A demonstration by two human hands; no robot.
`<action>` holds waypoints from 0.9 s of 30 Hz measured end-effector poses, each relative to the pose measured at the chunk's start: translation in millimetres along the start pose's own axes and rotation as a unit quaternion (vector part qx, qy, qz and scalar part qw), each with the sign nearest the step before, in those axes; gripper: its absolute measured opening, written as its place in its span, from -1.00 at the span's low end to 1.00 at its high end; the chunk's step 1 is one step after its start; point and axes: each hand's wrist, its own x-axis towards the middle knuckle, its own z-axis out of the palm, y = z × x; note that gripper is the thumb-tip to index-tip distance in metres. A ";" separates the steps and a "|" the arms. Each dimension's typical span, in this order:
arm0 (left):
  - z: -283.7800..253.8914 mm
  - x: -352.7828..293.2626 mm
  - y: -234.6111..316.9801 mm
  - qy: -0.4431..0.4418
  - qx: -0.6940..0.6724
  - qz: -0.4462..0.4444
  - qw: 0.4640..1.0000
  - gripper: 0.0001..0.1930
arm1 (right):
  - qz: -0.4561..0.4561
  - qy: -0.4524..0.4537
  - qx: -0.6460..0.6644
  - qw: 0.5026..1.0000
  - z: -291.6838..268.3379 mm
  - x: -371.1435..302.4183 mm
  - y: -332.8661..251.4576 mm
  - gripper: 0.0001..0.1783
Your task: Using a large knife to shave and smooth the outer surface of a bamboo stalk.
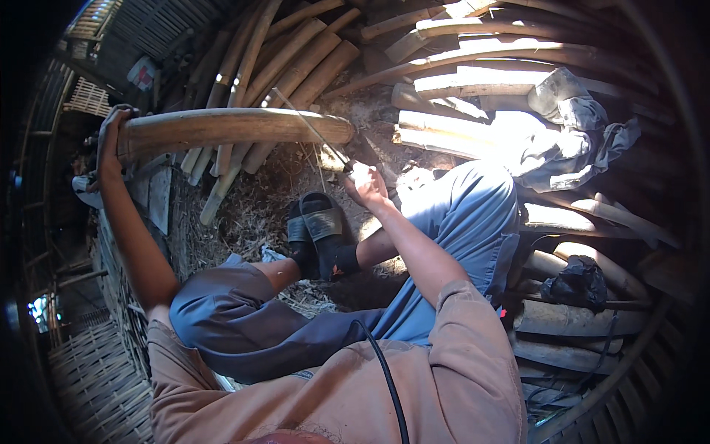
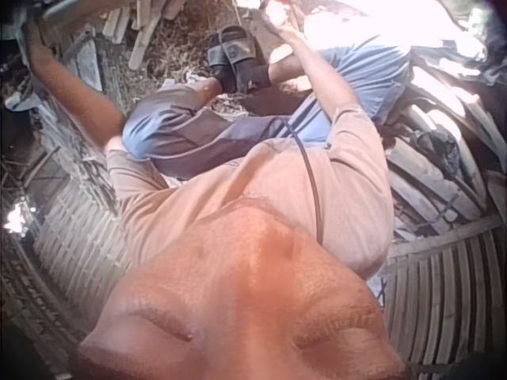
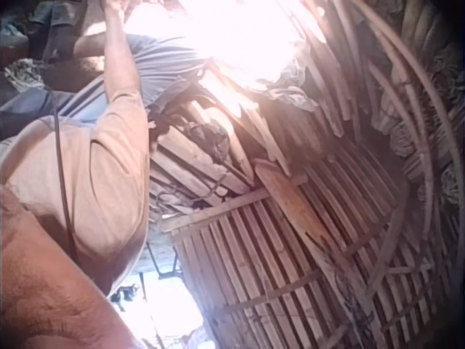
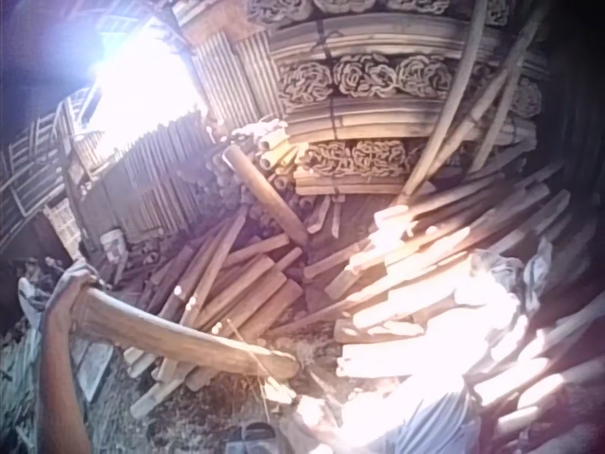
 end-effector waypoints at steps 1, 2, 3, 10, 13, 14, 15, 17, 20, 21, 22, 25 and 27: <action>-21.6 -11.4 2.2 0.030 -0.053 -0.065 0.996 -0.78 | 0.034 -0.061 0.015 0.997 -13.2 15.7 -40.6 -0.77; -30.2 -3.5 2.1 0.017 -0.117 -0.064 0.991 -0.75 | 0.063 -0.089 0.025 0.994 -16.6 19.1 -34.8 -0.79; -55.6 1.9 -2.3 0.029 -0.112 -0.059 0.992 -0.75 | 0.085 -0.118 0.045 0.988 -14.1 24.8 -33.0 -0.80; -30.2 8.4 -13.6 -0.268 -0.226 0.112 0.930 -0.54 | 0.230 -0.084 0.094 0.965 -4.1 -1.3 29.9 -0.77; -81.6 -21.7 -9.1 -0.208 -0.194 0.101 0.953 -0.68 | 0.178 -0.165 0.089 0.966 -20.6 28.8 -68.8 -0.63; -84.8 -29.7 -5.8 -0.202 -0.193 0.099 0.955 -0.68 | 0.162 -0.166 0.078 0.969 -21.2 32.4 -70.6 -0.71; -76.3 -31.4 1.3 -0.211 -0.165 0.114 0.957 -0.69 | 0.173 -0.151 0.042 0.972 -11.8 28.8 -51.5 -0.74; -28.8 -10.1 9.8 -0.254 -0.158 0.142 0.943 -0.69 | 0.211 -0.091 0.007 0.973 10.2 -5.0 56.6 -0.76; -17.2 -1.2 -8.2 -0.253 -0.140 0.155 0.945 -0.73 | 0.211 -0.052 0.019 0.976 14.8 -21.0 69.8 -0.84; -32.6 -7.6 -6.2 -0.227 -0.133 0.141 0.954 -0.73 | 0.182 -0.051 0.053 0.981 14.9 -12.7 45.5 -0.76; -42.1 -11.8 -9.1 -0.202 -0.130 0.124 0.963 -0.73 | 0.259 -0.106 0.093 0.956 9.0 -1.2 21.5 -0.76; -72.1 -9.0 -22.2 -0.103 -0.129 0.051 0.985 -0.74 | 0.171 -0.118 0.069 0.976 -16.7 18.1 -47.0 -0.76; -96.4 6.9 -39.1 -0.083 -0.021 0.144 0.986 -0.74 | 0.171 -0.129 0.075 0.974 -19.3 25.6 -58.1 -0.76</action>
